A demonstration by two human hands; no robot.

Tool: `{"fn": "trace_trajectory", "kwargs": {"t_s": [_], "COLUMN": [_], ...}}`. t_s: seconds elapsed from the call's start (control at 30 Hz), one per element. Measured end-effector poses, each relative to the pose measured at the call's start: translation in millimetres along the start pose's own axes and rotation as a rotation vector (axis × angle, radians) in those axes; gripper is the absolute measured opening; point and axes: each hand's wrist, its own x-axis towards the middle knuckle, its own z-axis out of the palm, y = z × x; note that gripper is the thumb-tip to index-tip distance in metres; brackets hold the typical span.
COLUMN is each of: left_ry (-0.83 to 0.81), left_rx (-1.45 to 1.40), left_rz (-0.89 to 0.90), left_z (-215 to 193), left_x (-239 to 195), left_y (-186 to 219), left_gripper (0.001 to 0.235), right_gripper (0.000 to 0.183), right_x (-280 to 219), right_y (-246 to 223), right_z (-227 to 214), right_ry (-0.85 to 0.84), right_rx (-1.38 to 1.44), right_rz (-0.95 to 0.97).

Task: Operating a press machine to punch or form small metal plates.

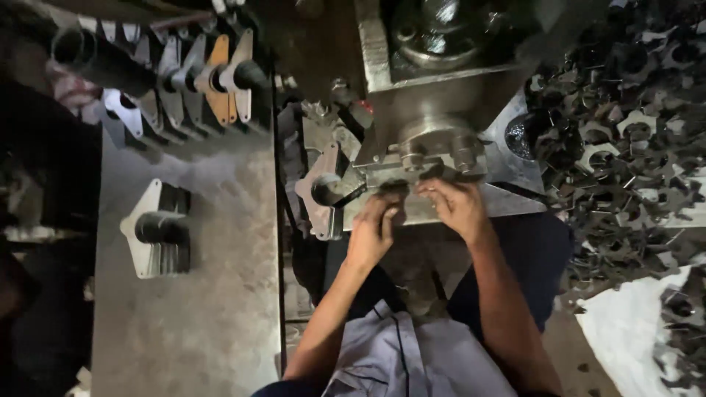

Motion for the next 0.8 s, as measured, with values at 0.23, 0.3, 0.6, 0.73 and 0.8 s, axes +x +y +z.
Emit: {"fn": "trace_trajectory", "kwargs": {"t_s": [0.23,0.3,0.6,0.73,0.8], "left_ry": [0.29,0.397,0.284,0.367,0.506], "left_rx": [0.561,0.781,0.589,0.749,0.601], "left_rz": [-0.079,-0.041,-0.52,-0.419,-0.379], "left_z": [-77,-97,-106,-92,-93], "left_x": [12,17,20,5,9], "left_y": [3,-16,-110,-104,-49], "left_gripper": [0.044,0.061,0.05,0.036,0.041], "right_gripper": [0.025,0.025,0.059,0.032,0.02], "right_x": [-8,-9,1,1,11], "right_y": [9,-1,-12,30,11], "right_z": [5,3,-24,-20,-32], "right_ry": [0.016,0.027,0.243,0.261,0.241], "right_rx": [-0.024,-0.023,-0.425,-0.668,-0.731], "right_rz": [-0.054,-0.085,0.083,-0.184,-0.221]}}
